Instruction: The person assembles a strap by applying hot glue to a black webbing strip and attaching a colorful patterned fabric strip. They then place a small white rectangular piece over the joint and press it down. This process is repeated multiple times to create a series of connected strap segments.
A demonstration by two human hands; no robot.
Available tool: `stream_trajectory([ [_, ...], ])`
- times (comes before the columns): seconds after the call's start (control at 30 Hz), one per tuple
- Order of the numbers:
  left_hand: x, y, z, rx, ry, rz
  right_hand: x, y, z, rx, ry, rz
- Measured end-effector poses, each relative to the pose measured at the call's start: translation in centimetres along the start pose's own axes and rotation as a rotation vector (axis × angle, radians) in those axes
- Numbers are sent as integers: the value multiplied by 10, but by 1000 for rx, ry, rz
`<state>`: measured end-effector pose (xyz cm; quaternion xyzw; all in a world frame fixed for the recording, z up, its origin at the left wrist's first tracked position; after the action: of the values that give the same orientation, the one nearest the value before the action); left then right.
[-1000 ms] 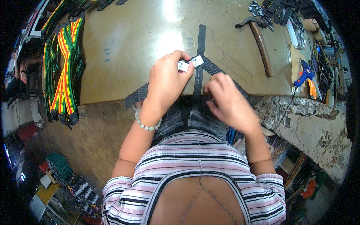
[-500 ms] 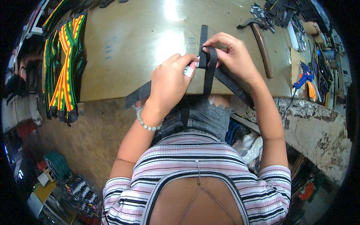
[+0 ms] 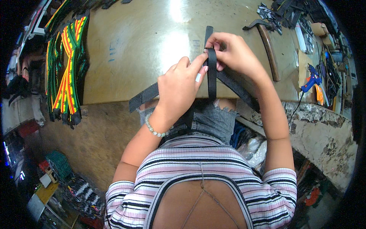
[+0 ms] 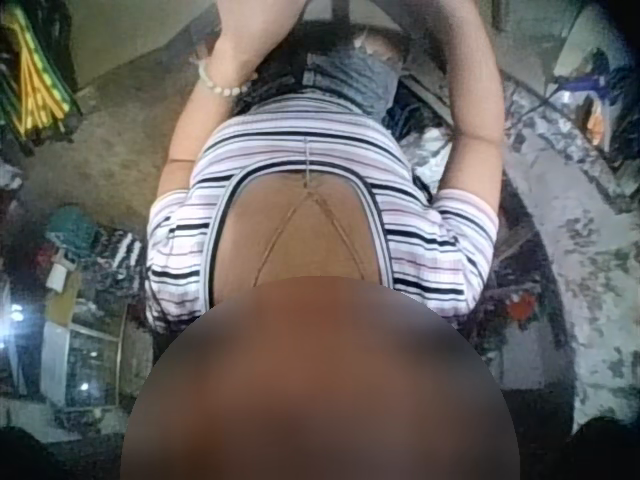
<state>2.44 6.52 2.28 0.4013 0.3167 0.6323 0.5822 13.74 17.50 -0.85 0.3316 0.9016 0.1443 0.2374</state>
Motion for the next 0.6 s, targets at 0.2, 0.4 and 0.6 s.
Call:
stream_trajectory([
  [0.2, 0, -2, 8, 89, -79, -7, 10, 69, -36, -401, 232, 599],
  [0.4, 9, 3, -7, -276, -82, -93, -81, -21, -50, -482, 558, 456],
  [0.6, 7, 0, -23, -430, -14, -145, -89, -59, -20, -583, 453, 407],
])
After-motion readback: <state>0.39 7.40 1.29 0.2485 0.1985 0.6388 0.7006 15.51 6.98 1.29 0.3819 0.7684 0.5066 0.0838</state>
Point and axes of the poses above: each hand's wrist, its own x-axis towards the middle knuckle, its own y-axis out of the back of the hand, z = x × y, the point moved 8 cm from there along x, towards the middle knuckle, and after that the axes turned 7 degrees about -z, right-handed, at the moved point
